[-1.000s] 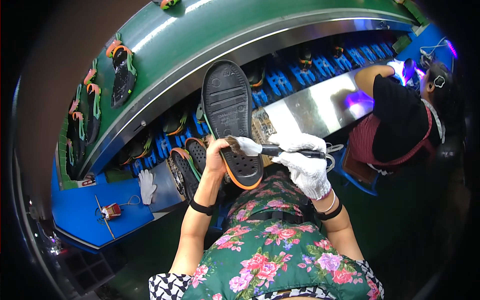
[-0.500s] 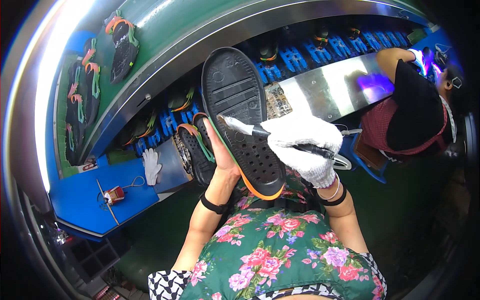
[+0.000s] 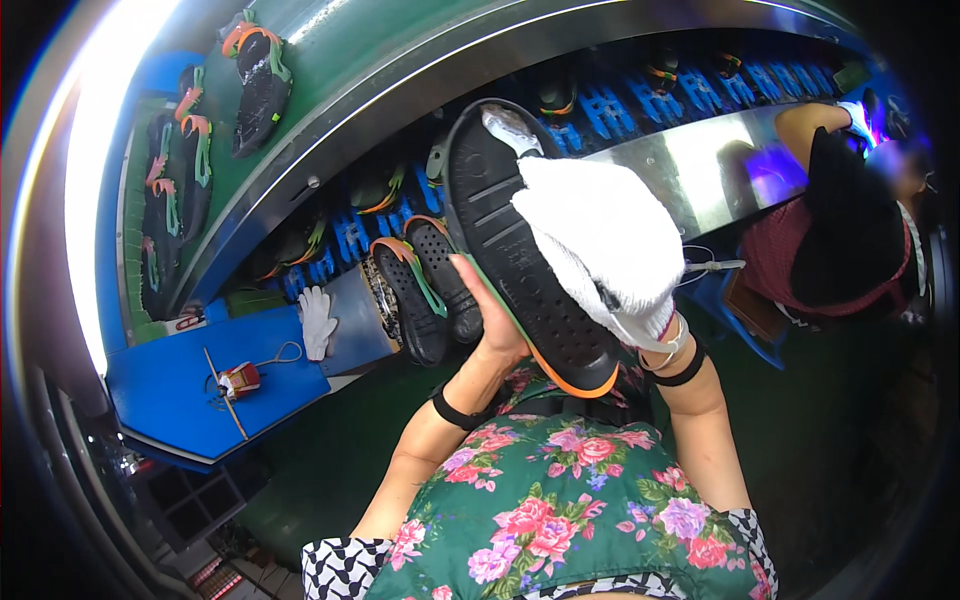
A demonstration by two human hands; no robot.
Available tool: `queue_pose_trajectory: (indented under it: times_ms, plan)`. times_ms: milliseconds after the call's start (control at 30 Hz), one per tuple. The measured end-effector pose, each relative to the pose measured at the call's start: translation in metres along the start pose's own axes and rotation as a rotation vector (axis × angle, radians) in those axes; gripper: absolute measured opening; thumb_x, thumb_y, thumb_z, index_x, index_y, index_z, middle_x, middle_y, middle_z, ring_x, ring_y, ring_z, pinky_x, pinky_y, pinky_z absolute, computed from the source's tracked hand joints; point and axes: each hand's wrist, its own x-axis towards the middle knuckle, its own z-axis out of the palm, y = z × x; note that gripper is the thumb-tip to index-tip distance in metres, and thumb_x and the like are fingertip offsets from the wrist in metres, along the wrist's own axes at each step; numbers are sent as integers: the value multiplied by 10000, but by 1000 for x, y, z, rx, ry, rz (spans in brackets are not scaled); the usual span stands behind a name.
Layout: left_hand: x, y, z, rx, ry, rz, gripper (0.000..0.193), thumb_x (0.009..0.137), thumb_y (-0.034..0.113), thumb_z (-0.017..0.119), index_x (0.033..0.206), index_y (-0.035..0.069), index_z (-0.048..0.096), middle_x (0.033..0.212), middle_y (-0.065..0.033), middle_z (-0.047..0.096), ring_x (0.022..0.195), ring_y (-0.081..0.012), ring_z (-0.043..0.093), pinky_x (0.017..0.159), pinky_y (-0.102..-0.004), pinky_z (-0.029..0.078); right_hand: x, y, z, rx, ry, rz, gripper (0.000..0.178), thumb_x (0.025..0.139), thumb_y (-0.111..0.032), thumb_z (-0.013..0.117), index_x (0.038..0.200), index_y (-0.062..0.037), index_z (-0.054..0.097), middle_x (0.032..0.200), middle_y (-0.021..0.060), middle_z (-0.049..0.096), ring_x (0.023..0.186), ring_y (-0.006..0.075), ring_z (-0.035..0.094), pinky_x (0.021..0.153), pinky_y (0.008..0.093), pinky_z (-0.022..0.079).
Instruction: Applying glue to shoe soles using a brush on a manufacturing line.
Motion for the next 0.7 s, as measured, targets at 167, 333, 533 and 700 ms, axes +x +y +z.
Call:
queue_pose_trajectory:
  times_ms: [167, 333, 533, 700]
  plan:
    - [-3, -22, -26, 67, 69, -69, 1061, 928, 905, 178, 1564, 87, 407, 1533, -103, 504, 1384, -273, 490, 1200, -424, 358, -13, -1, 17, -31, -83, -51, 302, 861, -27, 748, 1162, -6, 731, 1179, 180, 745, 1084, 308, 727, 950, 406, 570]
    - [3, -34, -53, -142, -33, -15, 986, 955, 872, 172, 1604, 156, 369, 1564, -75, 479, 1406, -267, 469, 1220, -482, 330, -1, -9, -2, 58, -37, -62, 324, 880, -44, 741, 1201, -5, 725, 1201, 180, 738, 1108, 311, 720, 970, 408, 564]
    - [10, -34, -57, 131, -40, -52, 1070, 894, 934, 222, 1562, 120, 411, 1525, -107, 515, 1373, -299, 511, 1184, -499, 380, -16, 2, 19, -56, -106, -83, 418, 903, -100, 724, 1312, -26, 690, 1292, 144, 711, 1170, 341, 689, 1008, 414, 543]
    - [19, -31, -73, 22, -86, -50, 1066, 894, 933, 230, 1554, 119, 423, 1514, -106, 526, 1364, -299, 520, 1178, -493, 390, -2, 10, 4, 165, -5, -79, 371, 889, -92, 729, 1258, -62, 737, 1253, 141, 733, 1137, 325, 702, 1000, 419, 540]
